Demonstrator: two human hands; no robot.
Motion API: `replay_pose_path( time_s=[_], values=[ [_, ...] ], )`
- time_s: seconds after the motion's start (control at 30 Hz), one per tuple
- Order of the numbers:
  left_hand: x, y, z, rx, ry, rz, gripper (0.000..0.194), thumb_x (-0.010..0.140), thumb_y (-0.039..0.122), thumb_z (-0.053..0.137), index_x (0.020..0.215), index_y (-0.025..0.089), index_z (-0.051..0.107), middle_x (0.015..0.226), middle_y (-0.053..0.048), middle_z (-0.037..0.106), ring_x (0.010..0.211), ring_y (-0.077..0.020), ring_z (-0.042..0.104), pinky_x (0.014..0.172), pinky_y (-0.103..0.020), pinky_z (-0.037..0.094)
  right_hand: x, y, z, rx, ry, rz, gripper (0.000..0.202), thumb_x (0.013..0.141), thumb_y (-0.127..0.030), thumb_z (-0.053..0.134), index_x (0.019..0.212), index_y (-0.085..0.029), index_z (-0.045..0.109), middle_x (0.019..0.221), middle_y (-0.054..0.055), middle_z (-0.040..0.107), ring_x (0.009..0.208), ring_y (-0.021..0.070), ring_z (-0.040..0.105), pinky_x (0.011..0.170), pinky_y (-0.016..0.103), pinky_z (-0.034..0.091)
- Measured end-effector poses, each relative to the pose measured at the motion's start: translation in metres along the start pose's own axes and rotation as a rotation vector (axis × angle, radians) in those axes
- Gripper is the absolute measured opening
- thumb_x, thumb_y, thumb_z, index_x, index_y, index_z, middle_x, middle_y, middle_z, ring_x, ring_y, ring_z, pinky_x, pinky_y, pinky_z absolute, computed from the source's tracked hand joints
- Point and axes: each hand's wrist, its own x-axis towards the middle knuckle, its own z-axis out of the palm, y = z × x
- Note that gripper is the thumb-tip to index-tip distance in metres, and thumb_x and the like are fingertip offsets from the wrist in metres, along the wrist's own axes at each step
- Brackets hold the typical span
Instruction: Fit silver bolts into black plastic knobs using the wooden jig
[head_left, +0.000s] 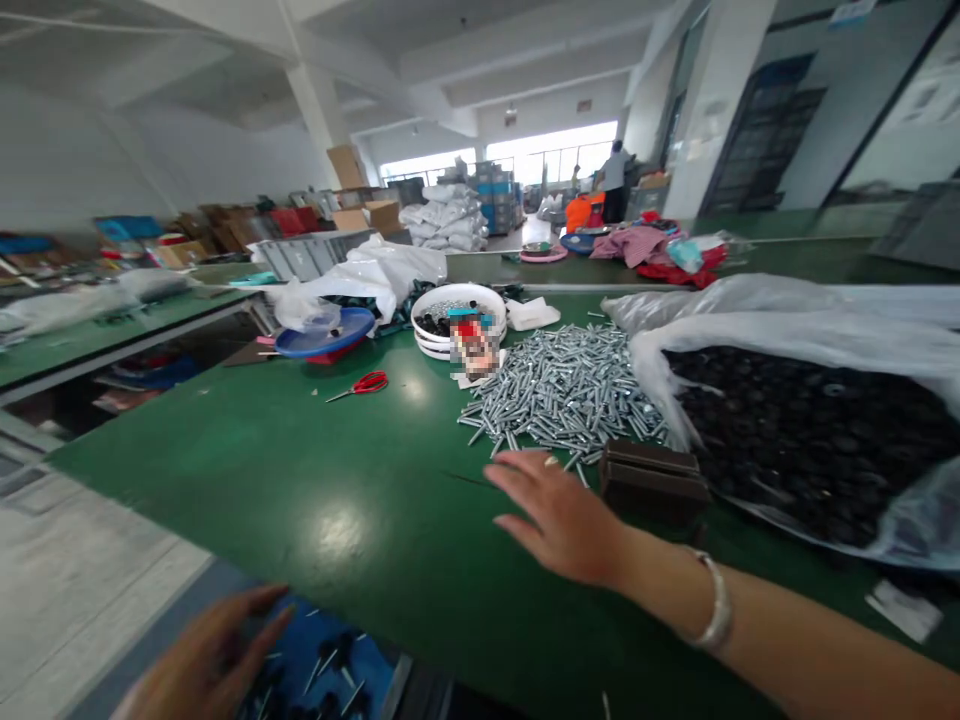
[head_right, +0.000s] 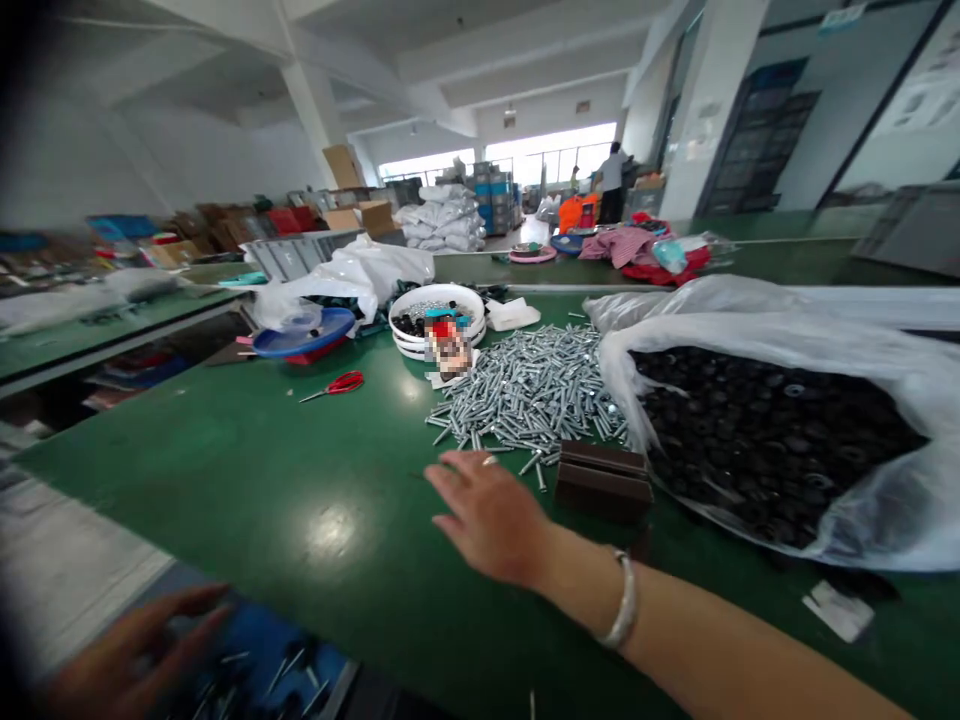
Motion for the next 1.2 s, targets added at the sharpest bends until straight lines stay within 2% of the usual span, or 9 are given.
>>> replay_pose_path(
  time_s=[0.1,0.2,0.27,0.37,0.47,0.63,0.83,1.03,1.2],
  values=[
    [0.019,0.102,0.033,-0.191,-0.207,0.335,0.033,0.077,0.049,0.050,0.101,0.029,0.061,0.085,0.000,0.066,0.066,-0.0168,0.060,0.062,-0.028,0.051,-0.048,0.062,-0.045,-0.374,0.133,0.240,0.052,0.077,-0.038,0.056,0.122,-0.011,0.049,0.125,0.018,0.050,0.116,0.0312,0.043,0.097,0.050,0.034],
    [0.039,0.201,0.061,-0.329,-0.317,0.620,0.034,0.080,0.038,0.052,0.112,0.028,0.057,0.109,-0.004,0.060,0.077,-0.0152,0.060,0.069,-0.026,0.051,-0.099,0.099,-0.064,-0.461,0.136,0.394,0.061,0.076,-0.051,0.053,0.121,-0.009,0.049,0.121,0.018,0.054,0.112,0.0299,0.049,0.095,0.046,0.040],
    [0.055,0.250,0.080,-0.415,-0.362,0.739,0.040,0.081,0.035,0.052,0.119,0.026,0.051,0.118,-0.006,0.055,0.087,-0.0165,0.059,0.072,-0.026,0.051,-0.126,0.111,-0.065,-0.463,0.143,0.433,0.057,0.080,-0.050,0.048,0.123,-0.012,0.048,0.122,0.015,0.055,0.111,0.0262,0.051,0.094,0.041,0.043],
    [0.079,0.298,0.109,-0.384,-0.336,0.797,0.039,0.083,0.023,0.048,0.121,0.022,0.050,0.119,-0.009,0.055,0.104,-0.0197,0.054,0.089,-0.035,0.045,-0.157,0.125,-0.066,-0.525,0.236,0.470,0.045,0.087,-0.042,0.040,0.120,-0.013,0.050,0.120,0.013,0.056,0.110,0.0231,0.052,0.094,0.038,0.043],
    [0.094,0.318,0.135,-0.232,-0.321,0.857,0.047,0.070,0.018,0.062,0.116,0.020,0.055,0.127,-0.012,0.048,0.116,-0.0271,0.045,0.099,-0.044,0.035,-0.183,0.144,-0.078,-0.660,0.291,0.545,0.038,0.086,-0.033,0.039,0.111,-0.010,0.057,0.111,0.016,0.061,0.104,0.0255,0.056,0.091,0.041,0.043],
    [0.112,0.323,0.155,-0.234,-0.270,0.873,0.033,0.070,0.015,0.063,0.103,0.023,0.062,0.120,-0.010,0.051,0.111,-0.0271,0.047,0.095,-0.045,0.037,-0.201,0.168,-0.093,-0.721,0.177,0.676,0.036,0.080,-0.030,0.047,0.107,-0.010,0.060,0.103,0.016,0.063,0.093,0.0279,0.059,0.082,0.042,0.046],
    [0.144,0.331,0.153,-0.346,-0.373,0.932,0.021,0.074,0.026,0.062,0.096,0.023,0.065,0.103,-0.006,0.056,0.093,-0.0196,0.057,0.081,-0.032,0.046,-0.167,0.175,-0.097,-0.598,0.138,0.671,0.039,0.078,-0.018,0.044,0.114,-0.011,0.058,0.109,0.015,0.061,0.098,0.0246,0.056,0.089,0.039,0.042],
    [0.150,0.360,0.160,-0.276,-0.141,0.757,0.020,0.084,0.029,0.048,0.090,0.020,0.065,0.092,-0.006,0.061,0.082,-0.0188,0.059,0.075,-0.031,0.045,-0.124,0.169,-0.108,-0.653,0.030,0.780,0.028,0.081,-0.030,0.047,0.100,-0.022,0.066,0.095,0.010,0.063,0.087,0.0231,0.057,0.074,0.034,0.043],
    [0.145,0.368,0.160,-0.335,-0.151,0.747,0.020,0.084,0.031,0.049,0.094,0.020,0.063,0.097,-0.006,0.062,0.086,-0.0186,0.059,0.076,-0.029,0.045,-0.108,0.166,-0.102,-0.734,-0.064,0.887,0.021,0.079,-0.026,0.053,0.097,-0.024,0.065,0.085,0.010,0.063,0.084,0.0255,0.059,0.064,0.033,0.042]
  ],
)
